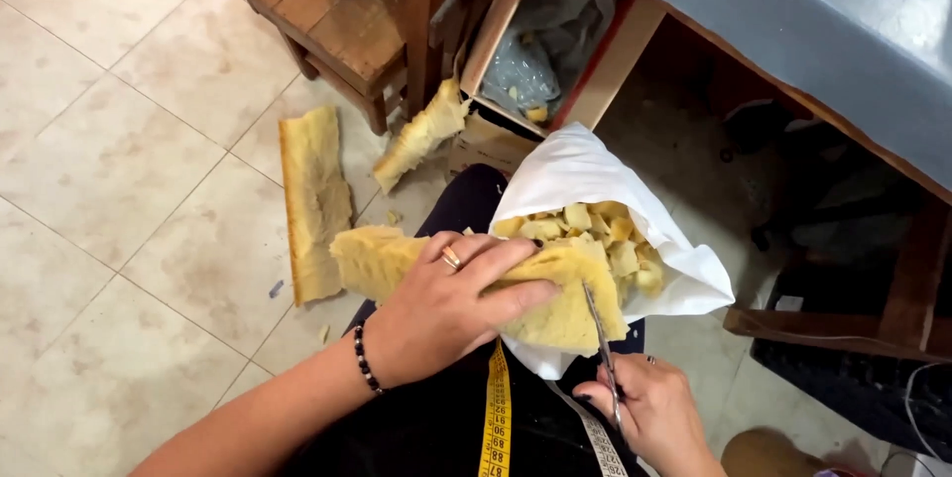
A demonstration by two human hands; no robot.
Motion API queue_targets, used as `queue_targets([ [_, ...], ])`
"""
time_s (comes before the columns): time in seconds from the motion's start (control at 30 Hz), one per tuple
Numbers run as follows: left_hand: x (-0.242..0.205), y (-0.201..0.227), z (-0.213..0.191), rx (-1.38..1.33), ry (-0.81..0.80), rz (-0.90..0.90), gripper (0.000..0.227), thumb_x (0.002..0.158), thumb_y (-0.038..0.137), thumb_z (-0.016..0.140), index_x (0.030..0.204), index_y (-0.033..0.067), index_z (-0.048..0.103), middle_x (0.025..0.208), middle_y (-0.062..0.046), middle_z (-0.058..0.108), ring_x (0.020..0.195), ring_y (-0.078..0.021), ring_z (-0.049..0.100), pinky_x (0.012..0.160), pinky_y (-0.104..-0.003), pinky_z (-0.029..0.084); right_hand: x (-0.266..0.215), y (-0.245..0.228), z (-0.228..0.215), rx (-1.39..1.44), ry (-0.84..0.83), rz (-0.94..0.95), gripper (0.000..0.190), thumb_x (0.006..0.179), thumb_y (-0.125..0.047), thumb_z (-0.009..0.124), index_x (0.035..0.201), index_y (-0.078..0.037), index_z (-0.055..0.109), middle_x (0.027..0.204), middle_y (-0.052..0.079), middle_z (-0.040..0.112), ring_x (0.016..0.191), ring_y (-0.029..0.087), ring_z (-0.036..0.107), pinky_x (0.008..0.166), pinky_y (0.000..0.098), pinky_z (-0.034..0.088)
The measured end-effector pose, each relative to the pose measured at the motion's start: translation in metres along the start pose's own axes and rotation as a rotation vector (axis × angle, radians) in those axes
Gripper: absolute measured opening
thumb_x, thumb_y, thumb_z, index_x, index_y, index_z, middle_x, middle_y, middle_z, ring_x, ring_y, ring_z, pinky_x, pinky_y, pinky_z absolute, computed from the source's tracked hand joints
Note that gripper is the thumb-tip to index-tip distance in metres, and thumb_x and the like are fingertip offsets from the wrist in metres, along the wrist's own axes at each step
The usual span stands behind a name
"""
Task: Cutting strips of yellow foam into small pieces using scissors and stuffing them into a white bag.
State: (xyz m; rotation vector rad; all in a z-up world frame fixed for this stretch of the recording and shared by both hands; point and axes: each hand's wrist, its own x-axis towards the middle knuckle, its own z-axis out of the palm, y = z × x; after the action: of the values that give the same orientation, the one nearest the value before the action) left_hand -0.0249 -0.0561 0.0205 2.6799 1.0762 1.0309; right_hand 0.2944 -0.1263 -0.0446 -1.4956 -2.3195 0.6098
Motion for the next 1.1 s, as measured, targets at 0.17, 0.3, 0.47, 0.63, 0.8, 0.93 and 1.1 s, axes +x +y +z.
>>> queue_targets([
  [0.17, -0.003, -0.001, 0.002, -0.036, -0.029, -0.035, 0.054, 0.074, 0.002, 0.079, 0.121, 0.0243, 0.069, 0.132, -0.001, 0.061, 0.112, -0.024, 0.059, 0.084, -0.038, 0.037, 0.015, -0.011, -0.024, 0.034, -0.346, 0.155, 0.054, 0.085, -0.076, 0.042, 0.081, -0.023, 0.054, 0.07, -0.006, 0.059, 0.066, 0.014, 0.059, 0.059, 0.0331, 0.049],
  [0.3, -0.006, -0.004, 0.005, -0.118, -0.058, -0.002, 0.05, 0.075, 0.007, 0.085, 0.12, 0.0218, 0.071, 0.13, 0.001, 0.063, 0.111, -0.0241, 0.057, 0.084, -0.038, 0.036, 0.023, -0.013, -0.031, -0.032, -0.51, 0.214, 0.065, 0.079, -0.087, 0.033, 0.092, -0.027, 0.056, 0.085, -0.002, 0.064, 0.08, 0.02, 0.062, 0.064, 0.04, 0.051],
  [0.47, -0.006, -0.004, 0.008, -0.088, -0.117, 0.034, 0.04, 0.084, 0.006, 0.076, 0.119, 0.0246, 0.069, 0.126, 0.004, 0.061, 0.107, -0.0226, 0.057, 0.083, -0.038, 0.037, 0.031, -0.02, -0.02, 0.001, -0.402, 0.111, 0.081, 0.079, -0.087, 0.029, 0.117, -0.021, 0.058, 0.107, 0.008, 0.062, 0.087, 0.03, 0.064, 0.065, 0.0493, 0.056],
  [0.63, 0.002, -0.004, 0.0, -0.016, -0.038, 0.01, 0.027, 0.096, 0.01, 0.074, 0.118, 0.0248, 0.068, 0.124, 0.002, 0.059, 0.104, -0.0218, 0.053, 0.083, -0.036, 0.04, 0.013, 0.0, 0.0, -0.067, -0.194, 0.118, 0.055, 0.085, -0.074, 0.056, 0.069, -0.021, 0.058, 0.059, -0.003, 0.059, 0.057, 0.022, 0.063, 0.055, 0.038, 0.049],
  [0.8, 0.001, -0.007, 0.005, -0.073, -0.081, 0.022, 0.042, 0.085, 0.007, 0.08, 0.12, 0.0253, 0.066, 0.131, 0.002, 0.059, 0.108, -0.0225, 0.056, 0.084, -0.037, 0.039, 0.01, 0.003, -0.006, 0.049, -0.178, 0.022, 0.051, 0.09, -0.065, 0.056, 0.069, -0.019, 0.048, 0.058, -0.006, 0.05, 0.05, 0.015, 0.055, 0.049, 0.033, 0.045],
  [0.93, -0.003, -0.015, 0.008, -0.144, -0.194, 0.039, 0.056, 0.076, 0.005, 0.079, 0.126, 0.0244, 0.064, 0.136, 0.002, 0.058, 0.113, -0.0254, 0.054, 0.081, -0.039, 0.037, 0.02, 0.004, -0.022, 0.008, -0.467, 0.174, 0.061, 0.084, -0.08, 0.039, 0.089, -0.024, 0.06, 0.079, -0.001, 0.063, 0.074, 0.021, 0.062, 0.062, 0.0395, 0.05],
  [1.1, -0.003, -0.018, 0.012, -0.207, -0.302, 0.109, 0.042, 0.088, 0.02, 0.079, 0.126, 0.0269, 0.063, 0.141, 0.004, 0.059, 0.117, -0.0232, 0.056, 0.089, -0.039, 0.037, 0.036, -0.01, -0.021, 0.083, -0.409, -0.004, 0.075, 0.085, -0.085, 0.022, 0.073, -0.016, 0.05, 0.076, 0.003, 0.053, 0.063, 0.021, 0.055, 0.051, 0.04, 0.048],
])
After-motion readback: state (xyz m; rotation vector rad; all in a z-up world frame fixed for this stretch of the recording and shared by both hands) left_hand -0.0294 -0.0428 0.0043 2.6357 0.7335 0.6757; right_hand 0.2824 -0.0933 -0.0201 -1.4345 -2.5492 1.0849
